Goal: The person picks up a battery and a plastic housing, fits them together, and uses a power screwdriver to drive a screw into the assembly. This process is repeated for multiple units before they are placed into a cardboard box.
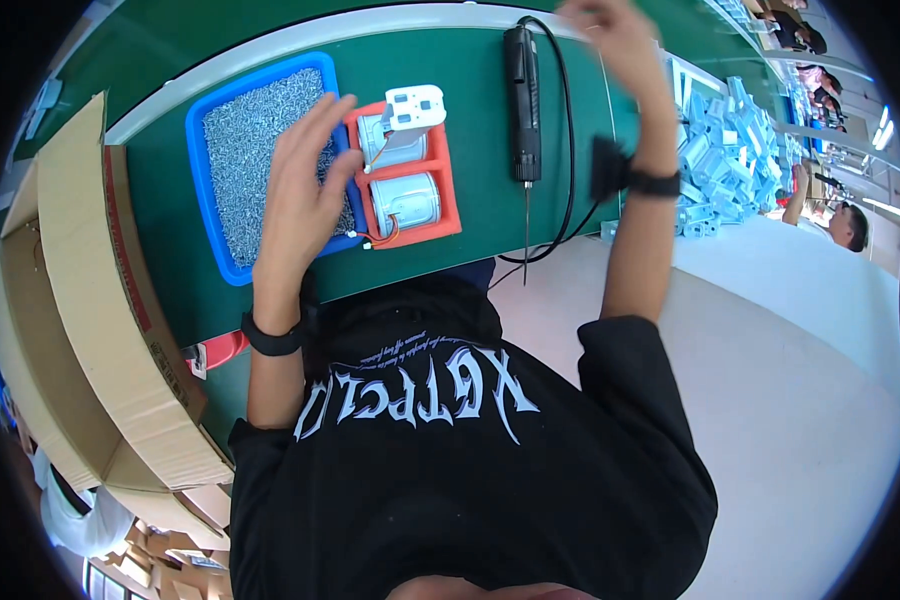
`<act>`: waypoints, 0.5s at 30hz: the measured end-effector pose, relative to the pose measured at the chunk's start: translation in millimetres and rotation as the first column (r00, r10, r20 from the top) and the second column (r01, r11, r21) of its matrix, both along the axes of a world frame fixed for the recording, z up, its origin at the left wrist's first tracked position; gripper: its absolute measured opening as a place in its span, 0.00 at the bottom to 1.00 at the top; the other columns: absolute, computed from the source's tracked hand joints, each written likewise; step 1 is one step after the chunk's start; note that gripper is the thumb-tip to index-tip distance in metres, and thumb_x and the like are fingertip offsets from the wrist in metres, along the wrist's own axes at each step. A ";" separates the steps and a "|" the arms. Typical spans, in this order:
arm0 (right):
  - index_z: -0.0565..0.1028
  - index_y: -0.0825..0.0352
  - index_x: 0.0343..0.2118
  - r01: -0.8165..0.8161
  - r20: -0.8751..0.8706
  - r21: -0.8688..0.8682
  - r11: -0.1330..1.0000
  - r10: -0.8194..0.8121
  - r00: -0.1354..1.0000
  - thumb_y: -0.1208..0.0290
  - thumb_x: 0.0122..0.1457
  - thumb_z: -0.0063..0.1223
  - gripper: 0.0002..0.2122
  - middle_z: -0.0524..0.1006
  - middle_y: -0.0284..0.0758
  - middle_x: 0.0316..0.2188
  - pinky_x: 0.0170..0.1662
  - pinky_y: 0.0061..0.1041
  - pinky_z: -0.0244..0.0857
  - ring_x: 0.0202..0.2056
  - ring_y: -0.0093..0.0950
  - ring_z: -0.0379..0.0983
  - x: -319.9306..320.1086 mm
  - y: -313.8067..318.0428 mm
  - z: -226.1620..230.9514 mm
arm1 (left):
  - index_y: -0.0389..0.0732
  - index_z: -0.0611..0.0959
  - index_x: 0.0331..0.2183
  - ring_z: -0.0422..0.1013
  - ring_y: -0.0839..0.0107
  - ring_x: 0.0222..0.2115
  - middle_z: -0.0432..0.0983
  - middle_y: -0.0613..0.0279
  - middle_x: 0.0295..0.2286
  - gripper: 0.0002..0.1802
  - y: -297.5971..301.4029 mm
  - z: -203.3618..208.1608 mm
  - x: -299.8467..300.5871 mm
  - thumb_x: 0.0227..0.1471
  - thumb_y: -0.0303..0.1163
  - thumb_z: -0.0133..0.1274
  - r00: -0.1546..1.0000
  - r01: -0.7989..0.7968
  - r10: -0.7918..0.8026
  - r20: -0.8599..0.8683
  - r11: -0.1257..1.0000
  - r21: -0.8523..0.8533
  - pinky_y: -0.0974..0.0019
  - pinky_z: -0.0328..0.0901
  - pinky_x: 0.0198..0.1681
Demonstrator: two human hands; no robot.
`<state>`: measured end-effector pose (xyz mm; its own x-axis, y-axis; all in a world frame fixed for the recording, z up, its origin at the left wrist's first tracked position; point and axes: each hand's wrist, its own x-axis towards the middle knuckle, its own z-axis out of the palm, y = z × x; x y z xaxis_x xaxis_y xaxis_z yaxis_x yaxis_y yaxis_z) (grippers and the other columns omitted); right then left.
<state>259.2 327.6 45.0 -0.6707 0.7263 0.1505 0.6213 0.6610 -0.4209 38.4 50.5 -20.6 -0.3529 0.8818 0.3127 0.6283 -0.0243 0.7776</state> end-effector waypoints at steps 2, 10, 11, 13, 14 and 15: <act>0.73 0.68 0.37 0.380 -0.212 0.267 0.886 -0.330 0.920 0.67 0.50 0.52 0.13 0.76 0.41 0.22 0.30 0.31 0.66 0.26 0.37 0.74 53.4 88.8 -8.0 | 0.41 0.79 0.41 0.67 0.58 0.42 0.72 0.55 0.40 0.20 -12.1 7.0 -13.8 0.42 0.20 0.52 0.996 0.085 -0.087 -0.031 0.995 -0.054 0.60 0.60 0.48; 0.59 0.62 0.55 0.684 0.321 0.260 0.681 -0.729 0.605 0.54 0.39 0.57 0.38 0.67 0.52 0.50 0.53 0.37 0.59 0.51 0.46 0.63 113.3 164.5 -138.6 | 0.40 0.78 0.41 0.70 0.61 0.35 0.71 0.56 0.39 0.25 -40.5 26.1 9.1 0.39 0.11 0.46 0.914 0.351 -0.315 0.253 0.930 -0.107 0.63 0.66 0.38; 0.59 0.62 0.55 0.682 0.309 0.255 0.686 -0.726 0.614 0.54 0.39 0.57 0.38 0.67 0.52 0.50 0.53 0.37 0.59 0.51 0.46 0.63 104.5 150.8 -132.6 | 0.40 0.78 0.41 0.71 0.62 0.34 0.71 0.56 0.39 0.25 -42.1 25.4 13.1 0.38 0.11 0.46 0.905 0.353 -0.320 0.279 0.932 -0.076 0.63 0.67 0.36; 0.59 0.62 0.53 0.679 0.233 0.266 0.685 -0.729 0.644 0.59 0.40 0.58 0.35 0.71 0.53 0.41 0.49 0.36 0.62 0.46 0.47 0.68 87.0 132.1 -112.3 | 0.41 0.78 0.41 0.71 0.62 0.34 0.71 0.56 0.39 0.26 -43.7 20.0 18.3 0.38 0.09 0.44 0.894 0.379 -0.346 0.285 0.923 -0.068 0.65 0.67 0.36; 0.58 0.63 0.53 0.676 0.194 0.272 0.685 -0.727 0.659 0.62 0.40 0.58 0.34 0.73 0.53 0.37 0.48 0.36 0.64 0.44 0.48 0.70 78.2 127.4 -100.0 | 0.41 0.79 0.41 0.71 0.62 0.34 0.71 0.57 0.40 0.28 -43.3 17.6 19.4 0.37 0.08 0.43 0.876 0.410 -0.374 0.303 0.910 -0.060 0.66 0.67 0.35; 0.58 0.63 0.53 0.671 0.182 0.268 0.691 -0.720 0.669 0.62 0.40 0.58 0.34 0.73 0.53 0.37 0.48 0.36 0.64 0.44 0.48 0.70 69.8 124.2 -88.3 | 0.42 0.79 0.42 0.71 0.62 0.34 0.71 0.58 0.41 0.29 -42.9 18.3 19.6 0.37 0.07 0.41 0.858 0.438 -0.400 0.321 0.898 -0.052 0.68 0.67 0.34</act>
